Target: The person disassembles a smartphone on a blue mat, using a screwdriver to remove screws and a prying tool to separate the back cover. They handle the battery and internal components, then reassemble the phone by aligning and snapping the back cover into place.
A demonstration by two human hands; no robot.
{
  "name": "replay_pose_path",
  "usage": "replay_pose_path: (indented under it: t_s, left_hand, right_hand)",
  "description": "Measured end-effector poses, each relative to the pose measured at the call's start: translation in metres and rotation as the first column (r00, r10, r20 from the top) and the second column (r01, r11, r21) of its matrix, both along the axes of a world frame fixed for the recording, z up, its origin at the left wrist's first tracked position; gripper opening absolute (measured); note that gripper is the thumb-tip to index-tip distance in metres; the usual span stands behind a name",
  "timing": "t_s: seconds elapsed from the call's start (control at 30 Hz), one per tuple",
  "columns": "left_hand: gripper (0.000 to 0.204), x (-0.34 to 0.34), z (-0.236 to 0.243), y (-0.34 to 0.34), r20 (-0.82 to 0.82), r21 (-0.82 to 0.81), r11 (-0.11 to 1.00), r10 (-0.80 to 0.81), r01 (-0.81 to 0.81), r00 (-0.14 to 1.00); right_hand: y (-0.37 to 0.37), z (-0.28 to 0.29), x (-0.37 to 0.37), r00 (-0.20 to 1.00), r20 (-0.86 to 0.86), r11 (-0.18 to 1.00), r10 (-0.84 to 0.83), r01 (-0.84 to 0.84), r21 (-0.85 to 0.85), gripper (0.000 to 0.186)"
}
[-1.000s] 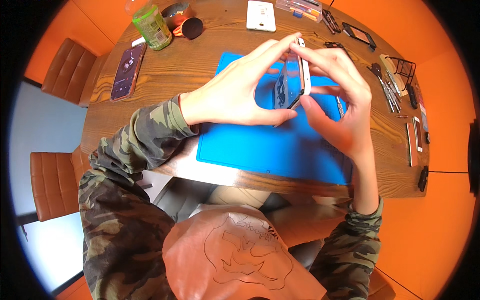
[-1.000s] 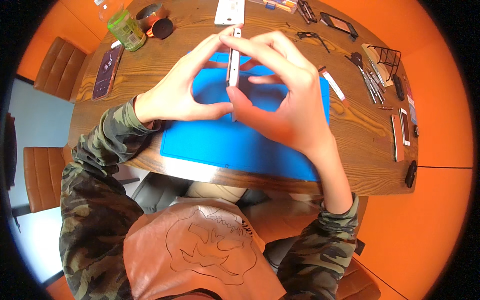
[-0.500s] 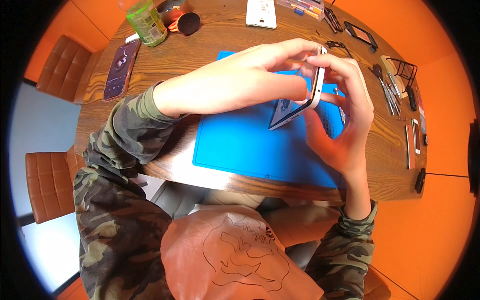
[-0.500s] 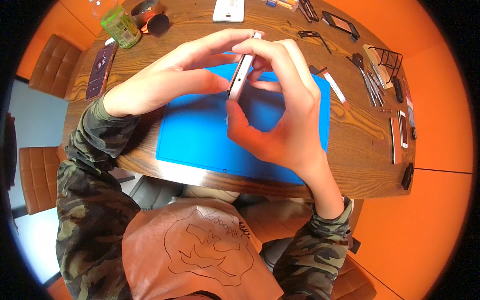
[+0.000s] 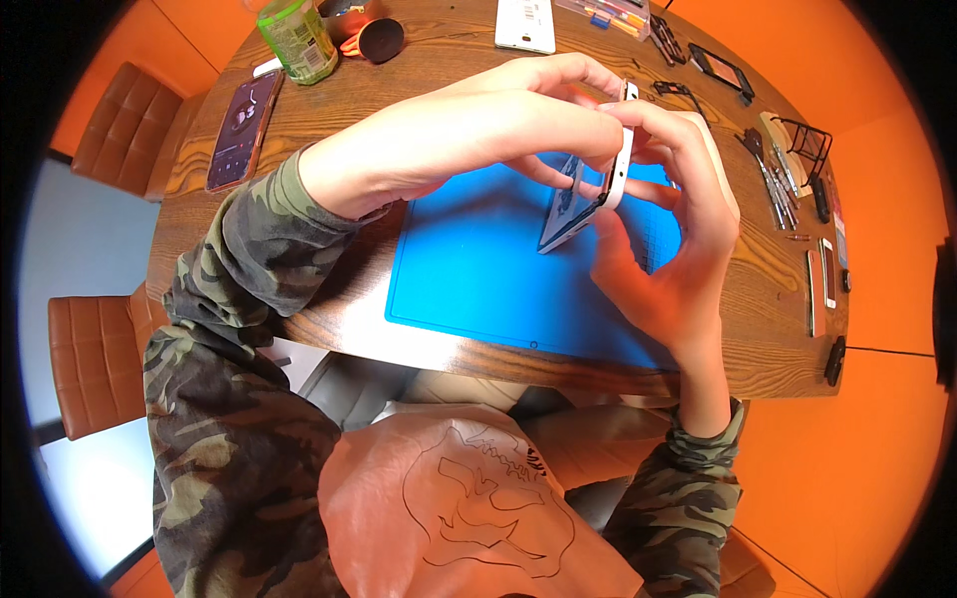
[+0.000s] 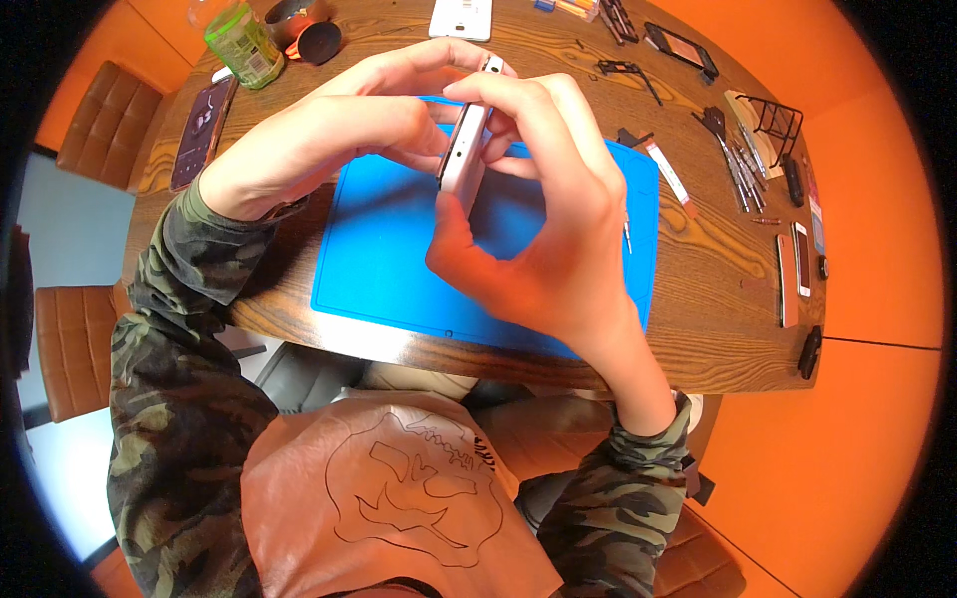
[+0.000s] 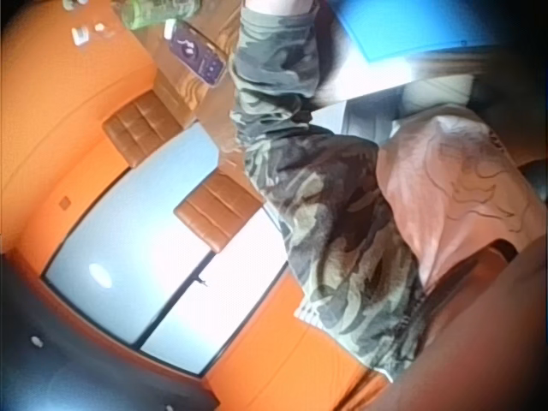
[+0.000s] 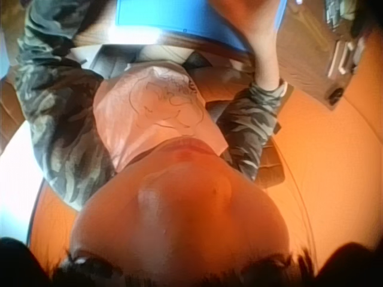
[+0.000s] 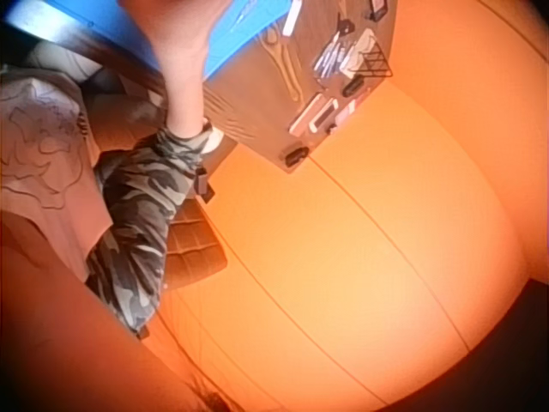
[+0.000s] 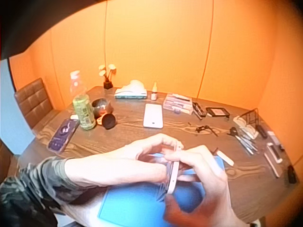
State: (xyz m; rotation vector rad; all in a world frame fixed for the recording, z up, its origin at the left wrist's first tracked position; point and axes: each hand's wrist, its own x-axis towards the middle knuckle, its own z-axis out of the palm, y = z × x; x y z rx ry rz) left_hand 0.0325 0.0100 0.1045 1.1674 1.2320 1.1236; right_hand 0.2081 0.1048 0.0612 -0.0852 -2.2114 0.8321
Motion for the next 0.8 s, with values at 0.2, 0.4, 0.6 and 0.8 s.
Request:
replay_pose_path:
  t_s: [0.2,0.4,0.6,0.8]
  left_hand:
    - [0.056,-0.008,-0.009,0.001,-0.012,0.118,0.992,-0.043,0.045,0.999]
    - [0.023,0.012,-0.014,0.006,0.166,0.093,0.976,0.179,-0.196,0.970]
    - [0.061,-0.016,-0.006,-0.006,-0.072,0.141,0.987,-0.068,0.078,0.995]
    - [0.064,-0.021,-0.007,0.000,-0.159,0.075,0.996,-0.039,0.052,0.987]
  right_hand:
    - [-0.008,0.002,-0.002,0.998,-0.018,0.998,-0.054,0.054,0.023,0.054]
    - [-0.018,0.008,-0.007,0.973,-0.037,0.947,-0.227,0.230,0.223,0.053]
    - [-0.029,0.003,-0.017,0.957,-0.091,0.926,-0.274,0.289,0.244,0.052]
    - [-0.021,0.008,-0.026,0.956,-0.044,0.929,-0.289,0.292,0.226,0.057]
